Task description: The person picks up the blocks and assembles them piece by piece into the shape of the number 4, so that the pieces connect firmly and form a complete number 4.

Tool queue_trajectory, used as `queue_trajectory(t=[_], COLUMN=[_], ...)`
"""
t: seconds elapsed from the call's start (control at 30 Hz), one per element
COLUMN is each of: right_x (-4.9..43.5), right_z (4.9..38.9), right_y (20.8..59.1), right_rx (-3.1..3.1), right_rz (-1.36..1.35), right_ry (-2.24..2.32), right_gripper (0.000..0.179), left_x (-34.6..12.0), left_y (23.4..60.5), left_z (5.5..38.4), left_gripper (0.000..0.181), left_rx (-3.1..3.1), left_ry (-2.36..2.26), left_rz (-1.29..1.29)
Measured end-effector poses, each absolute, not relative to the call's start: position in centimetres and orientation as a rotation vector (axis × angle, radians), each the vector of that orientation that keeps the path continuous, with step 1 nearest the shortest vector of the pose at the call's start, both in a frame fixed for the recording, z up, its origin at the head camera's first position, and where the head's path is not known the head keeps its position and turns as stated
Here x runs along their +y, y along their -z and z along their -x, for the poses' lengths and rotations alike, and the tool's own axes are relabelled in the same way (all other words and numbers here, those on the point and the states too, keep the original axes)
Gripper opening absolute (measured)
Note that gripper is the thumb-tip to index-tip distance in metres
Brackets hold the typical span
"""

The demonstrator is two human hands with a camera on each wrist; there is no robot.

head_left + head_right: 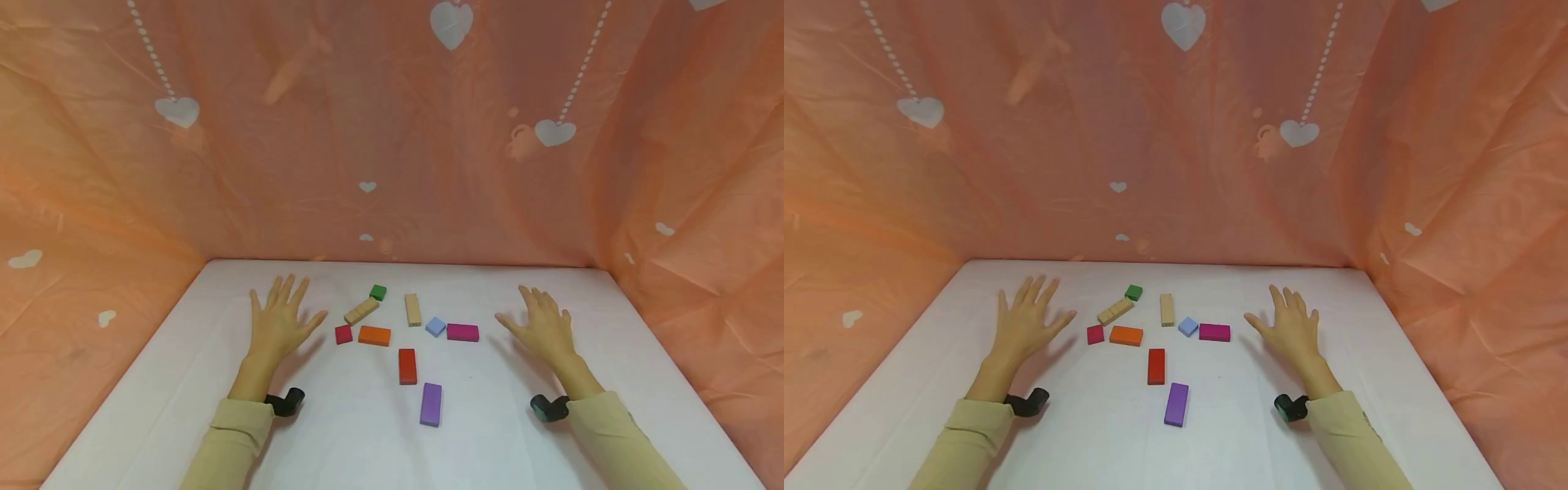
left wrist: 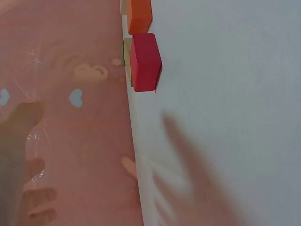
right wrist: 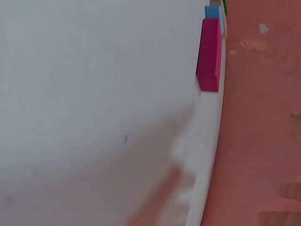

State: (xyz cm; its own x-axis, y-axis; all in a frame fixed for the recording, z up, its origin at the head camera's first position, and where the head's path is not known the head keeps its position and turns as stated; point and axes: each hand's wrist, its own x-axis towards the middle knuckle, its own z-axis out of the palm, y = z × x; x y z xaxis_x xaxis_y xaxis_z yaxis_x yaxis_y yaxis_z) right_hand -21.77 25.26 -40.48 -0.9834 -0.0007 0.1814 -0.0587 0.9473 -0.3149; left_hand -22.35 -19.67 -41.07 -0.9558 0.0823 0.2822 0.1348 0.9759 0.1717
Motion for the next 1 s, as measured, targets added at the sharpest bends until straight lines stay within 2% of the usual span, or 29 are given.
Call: queue_trajectory(t=[0.17, 0.53, 1.0], right_x=[23.9, 20.7, 17.0], right_z=[22.0, 23.0, 23.5], right_y=[40.5, 40.8, 41.2], right_rx=[-2.852, -2.807, -2.815], right_rz=[-0.139, -0.224, -0.341], right_ry=[-0.558, -0.747, -0.938], right_gripper=[0.068, 0.056, 0.054], left_x=[-19.0, -17.3, -16.2], left_y=[40.8, 41.9, 42.4], left_z=[22.2, 22.2, 22.1], left_gripper=[0.065, 0.039, 0.029], left_rx=[-2.782, -2.477, -2.531], left_ry=[0.352, 0.509, 0.692], left_rz=[0.227, 0.436, 0.399])
